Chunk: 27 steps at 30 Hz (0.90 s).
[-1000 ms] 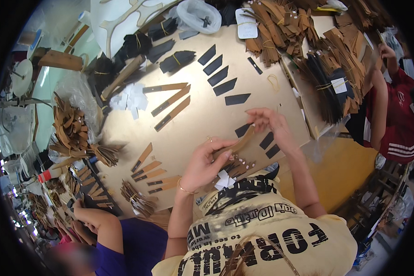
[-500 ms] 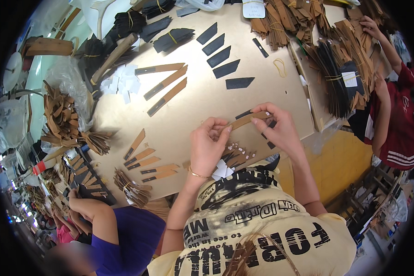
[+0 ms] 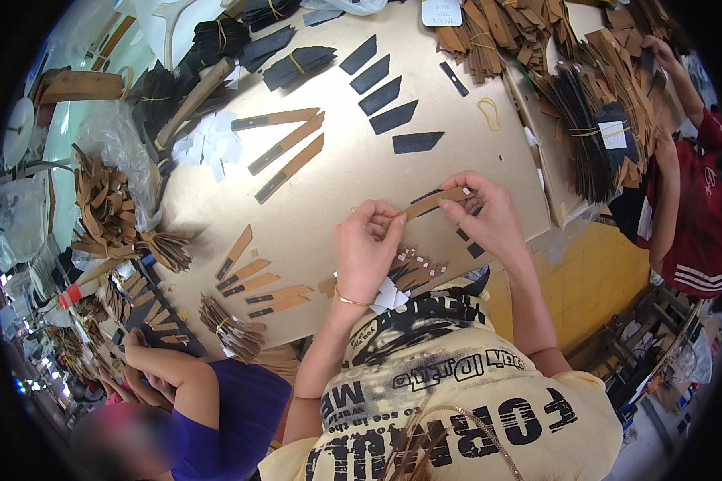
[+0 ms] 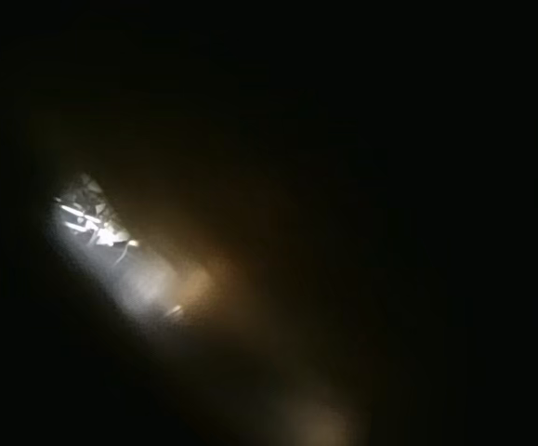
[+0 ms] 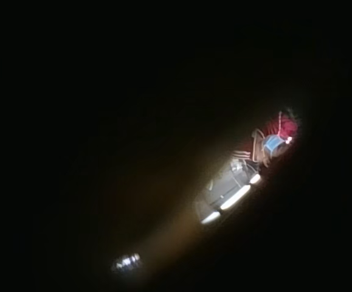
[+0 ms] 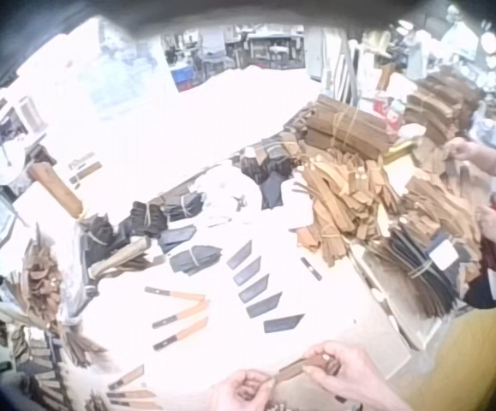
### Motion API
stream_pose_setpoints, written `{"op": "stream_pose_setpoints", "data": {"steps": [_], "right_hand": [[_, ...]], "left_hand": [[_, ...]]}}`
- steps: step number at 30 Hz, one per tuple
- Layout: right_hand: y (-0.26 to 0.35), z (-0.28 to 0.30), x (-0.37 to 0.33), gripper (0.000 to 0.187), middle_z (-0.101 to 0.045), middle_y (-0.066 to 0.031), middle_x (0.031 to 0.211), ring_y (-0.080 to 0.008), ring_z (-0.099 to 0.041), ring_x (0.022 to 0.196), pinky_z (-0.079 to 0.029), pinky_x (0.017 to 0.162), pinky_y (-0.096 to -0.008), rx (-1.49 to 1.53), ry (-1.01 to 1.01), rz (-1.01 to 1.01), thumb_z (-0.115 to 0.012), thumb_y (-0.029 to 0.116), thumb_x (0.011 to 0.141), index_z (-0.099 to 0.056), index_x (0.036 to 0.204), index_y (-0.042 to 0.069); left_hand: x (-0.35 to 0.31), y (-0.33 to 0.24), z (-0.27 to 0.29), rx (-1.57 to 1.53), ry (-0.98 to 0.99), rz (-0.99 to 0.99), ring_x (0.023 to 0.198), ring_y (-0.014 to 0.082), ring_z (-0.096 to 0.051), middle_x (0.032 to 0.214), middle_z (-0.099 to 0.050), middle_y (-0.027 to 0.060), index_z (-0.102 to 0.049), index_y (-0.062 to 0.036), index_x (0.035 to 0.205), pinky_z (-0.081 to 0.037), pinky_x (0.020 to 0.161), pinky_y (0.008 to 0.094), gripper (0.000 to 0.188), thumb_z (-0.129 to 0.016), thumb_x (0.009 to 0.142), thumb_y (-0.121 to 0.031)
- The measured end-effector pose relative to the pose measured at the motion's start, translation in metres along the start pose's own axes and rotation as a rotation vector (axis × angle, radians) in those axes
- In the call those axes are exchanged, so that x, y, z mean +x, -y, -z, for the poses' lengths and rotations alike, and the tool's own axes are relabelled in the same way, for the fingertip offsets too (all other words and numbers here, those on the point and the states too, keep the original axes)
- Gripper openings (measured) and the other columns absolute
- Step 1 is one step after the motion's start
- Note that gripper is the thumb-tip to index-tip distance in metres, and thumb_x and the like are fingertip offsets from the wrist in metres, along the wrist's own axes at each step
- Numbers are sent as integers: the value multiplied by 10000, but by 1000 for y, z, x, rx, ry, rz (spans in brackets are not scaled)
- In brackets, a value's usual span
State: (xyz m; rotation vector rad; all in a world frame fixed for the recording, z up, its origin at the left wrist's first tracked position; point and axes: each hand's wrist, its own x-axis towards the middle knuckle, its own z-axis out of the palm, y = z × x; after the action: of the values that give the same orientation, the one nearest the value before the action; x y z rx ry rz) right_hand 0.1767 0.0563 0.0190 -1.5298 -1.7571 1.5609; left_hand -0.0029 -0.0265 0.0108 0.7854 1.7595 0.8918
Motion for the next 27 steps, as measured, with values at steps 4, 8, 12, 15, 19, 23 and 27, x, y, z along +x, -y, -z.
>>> {"op": "stream_pose_setpoints", "data": {"steps": [4,8,12,15,19,23,27], "right_hand": [[-1,0,0,185,-641,-22,706,-35,-540,549,-427,503,-215,-3,5,-3,-694,14,841,-663,1021,-16],[0,0,1,182,-639,-21,706,-34,-540,550,-429,503,-214,-25,12,-17,-695,15,841,-662,1017,-16],[2,0,-1,177,-634,-14,701,-30,-537,552,-427,503,-214,-15,8,-31,-693,16,844,-659,1015,-16],[2,0,-1,170,-636,-12,704,-26,-534,556,-427,505,-213,-22,13,-38,-691,14,845,-659,1009,-17],[0,-2,0,177,-617,-3,694,-27,-528,549,-425,503,-212,-2,15,-41,-692,7,841,-644,1011,-12],[-2,-3,1,273,-605,17,763,-2,-494,574,-397,511,-179,22,-7,-19,-715,10,823,-612,1076,13],[0,-2,-2,395,-592,7,828,-18,-511,616,-411,538,-179,2,-51,14,-729,9,818,-562,1175,31]], "left_hand": [[0,0,1,7,1,2,605,46,-595,744,-672,51,-668,56,880,-486,540,188,115,-737,852,-32],[0,-1,0,12,0,11,601,45,-590,739,-671,48,-668,54,879,-485,537,187,116,-739,851,-34],[1,-1,0,26,-3,2,601,42,-587,738,-671,45,-667,55,877,-482,535,186,115,-737,851,-33],[1,1,-1,42,-12,-11,596,38,-579,730,-667,41,-666,49,893,-470,525,186,110,-731,855,-31],[-5,7,-9,163,-57,-168,592,79,-582,725,-638,45,-673,0,962,-462,518,226,106,-703,862,-21],[-12,12,-16,578,-103,-531,648,205,-605,785,-572,79,-691,-68,1033,-487,554,318,199,-680,843,-9],[-15,14,-15,639,-25,-531,712,271,-603,840,-538,99,-700,-80,1071,-502,594,374,248,-673,832,-16]]}}
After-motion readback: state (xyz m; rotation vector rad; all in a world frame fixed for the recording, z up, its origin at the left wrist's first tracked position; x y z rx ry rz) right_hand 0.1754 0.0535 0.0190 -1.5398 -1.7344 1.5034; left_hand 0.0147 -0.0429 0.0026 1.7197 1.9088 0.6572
